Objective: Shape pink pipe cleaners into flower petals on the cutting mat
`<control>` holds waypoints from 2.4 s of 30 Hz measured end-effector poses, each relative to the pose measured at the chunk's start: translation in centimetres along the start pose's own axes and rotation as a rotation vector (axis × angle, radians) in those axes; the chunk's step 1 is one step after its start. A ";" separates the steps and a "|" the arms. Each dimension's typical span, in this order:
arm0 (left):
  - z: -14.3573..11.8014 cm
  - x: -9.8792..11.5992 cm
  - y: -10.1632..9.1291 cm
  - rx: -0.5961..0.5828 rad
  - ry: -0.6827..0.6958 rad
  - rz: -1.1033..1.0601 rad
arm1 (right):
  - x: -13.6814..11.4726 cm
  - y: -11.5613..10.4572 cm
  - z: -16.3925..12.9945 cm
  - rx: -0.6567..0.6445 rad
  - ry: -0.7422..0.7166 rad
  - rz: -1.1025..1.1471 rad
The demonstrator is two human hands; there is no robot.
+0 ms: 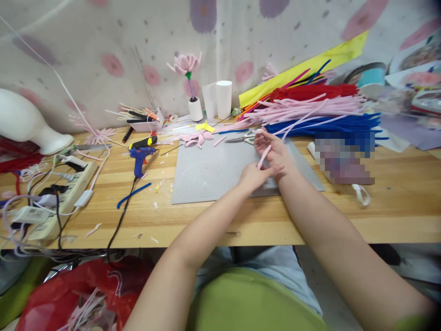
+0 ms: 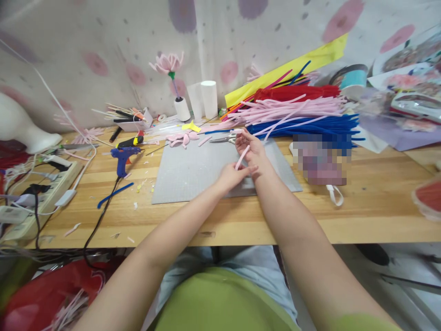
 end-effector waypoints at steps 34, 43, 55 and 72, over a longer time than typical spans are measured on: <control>1.7 -2.6 -9.0 0.230 -0.007 -0.518 | 3.3 4.2 -3.0 -0.069 0.009 -0.440; 1.3 -3.1 -8.5 0.268 0.111 -0.203 | 4.1 5.5 -4.1 -0.192 -0.038 -0.399; 0.3 -3.3 -9.9 0.264 0.121 -0.168 | 3.7 4.8 -4.4 -0.297 0.293 -0.394; 0.2 -3.2 -10.7 0.188 -0.029 -0.393 | 4.3 6.1 -4.7 -0.313 0.112 -0.535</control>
Point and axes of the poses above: each hand's wrist, its own z-axis towards the middle knuckle, its own y-axis out of the palm, x = y × z, the point moved 3 cm from there along z, towards the middle knuckle, and after that the axes turned 2 degrees about z, right-handed, at the moved point
